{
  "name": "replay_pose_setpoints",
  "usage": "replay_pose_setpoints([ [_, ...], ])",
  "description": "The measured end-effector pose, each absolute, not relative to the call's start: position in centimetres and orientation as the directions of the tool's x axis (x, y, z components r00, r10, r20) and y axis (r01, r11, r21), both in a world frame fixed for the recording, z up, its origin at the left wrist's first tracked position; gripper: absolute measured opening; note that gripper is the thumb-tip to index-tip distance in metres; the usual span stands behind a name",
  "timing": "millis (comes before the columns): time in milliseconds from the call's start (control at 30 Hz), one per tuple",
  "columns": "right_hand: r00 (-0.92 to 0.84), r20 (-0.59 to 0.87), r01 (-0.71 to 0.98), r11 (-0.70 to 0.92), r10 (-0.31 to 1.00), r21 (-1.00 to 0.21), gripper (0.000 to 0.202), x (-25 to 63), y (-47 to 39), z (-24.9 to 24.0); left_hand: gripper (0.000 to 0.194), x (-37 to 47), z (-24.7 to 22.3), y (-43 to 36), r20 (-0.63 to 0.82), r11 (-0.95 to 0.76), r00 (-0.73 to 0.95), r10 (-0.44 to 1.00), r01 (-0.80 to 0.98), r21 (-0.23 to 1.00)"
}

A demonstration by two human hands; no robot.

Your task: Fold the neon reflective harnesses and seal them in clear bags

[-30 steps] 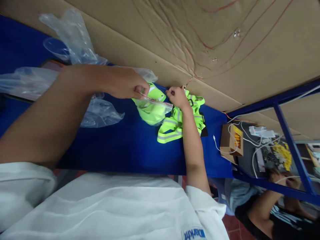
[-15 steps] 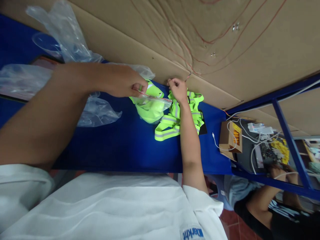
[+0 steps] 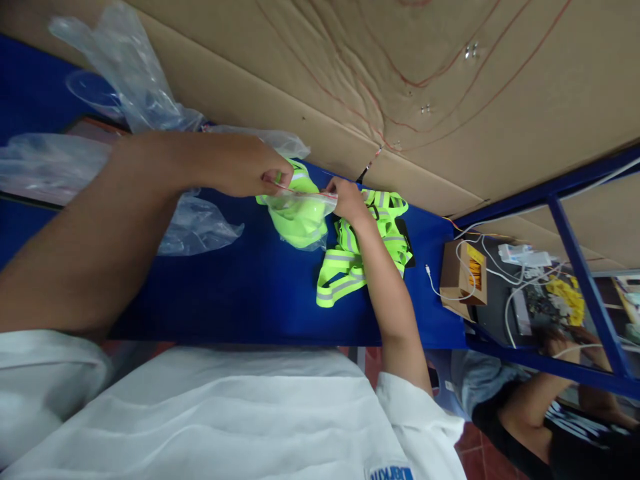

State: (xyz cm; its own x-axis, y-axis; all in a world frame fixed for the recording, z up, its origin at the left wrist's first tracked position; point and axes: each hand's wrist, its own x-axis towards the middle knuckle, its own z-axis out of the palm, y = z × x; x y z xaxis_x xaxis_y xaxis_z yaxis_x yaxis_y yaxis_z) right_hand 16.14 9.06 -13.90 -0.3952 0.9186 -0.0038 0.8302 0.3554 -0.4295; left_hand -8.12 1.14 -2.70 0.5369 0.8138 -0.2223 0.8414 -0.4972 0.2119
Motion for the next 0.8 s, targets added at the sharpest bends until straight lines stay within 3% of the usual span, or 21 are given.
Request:
replay_pose_setpoints([
  [167,-0.298,0.036,0.872,0.288,0.954,-0.396,0.018,15.8,11.1,-13.9,0.018,-8.6,-3.7,1.8,-0.199,-0.526,0.568,0.798,0.819,0.229],
  [400,-0.229,0.071,0.835,0.234,0.971,-0.498,0.033,15.6,13.1,-15.2,0.018,-8.4,-3.8,1.8,-0.209,-0.519,0.562,0.800,0.824,0.228],
  [667,-0.143,0.096,0.846,0.172,0.985,-0.504,0.029,14.4,13.7,-15.4,0.018,-8.5,-3.9,1.6,-0.192,-0.548,0.593,0.782,0.801,0.241],
  [800,-0.182,0.104,0.845,0.210,0.978,-0.491,0.022,13.9,12.5,-15.4,0.017,-8.8,-4.7,2.3,-0.189,-0.561,0.607,0.772,0.791,0.245],
])
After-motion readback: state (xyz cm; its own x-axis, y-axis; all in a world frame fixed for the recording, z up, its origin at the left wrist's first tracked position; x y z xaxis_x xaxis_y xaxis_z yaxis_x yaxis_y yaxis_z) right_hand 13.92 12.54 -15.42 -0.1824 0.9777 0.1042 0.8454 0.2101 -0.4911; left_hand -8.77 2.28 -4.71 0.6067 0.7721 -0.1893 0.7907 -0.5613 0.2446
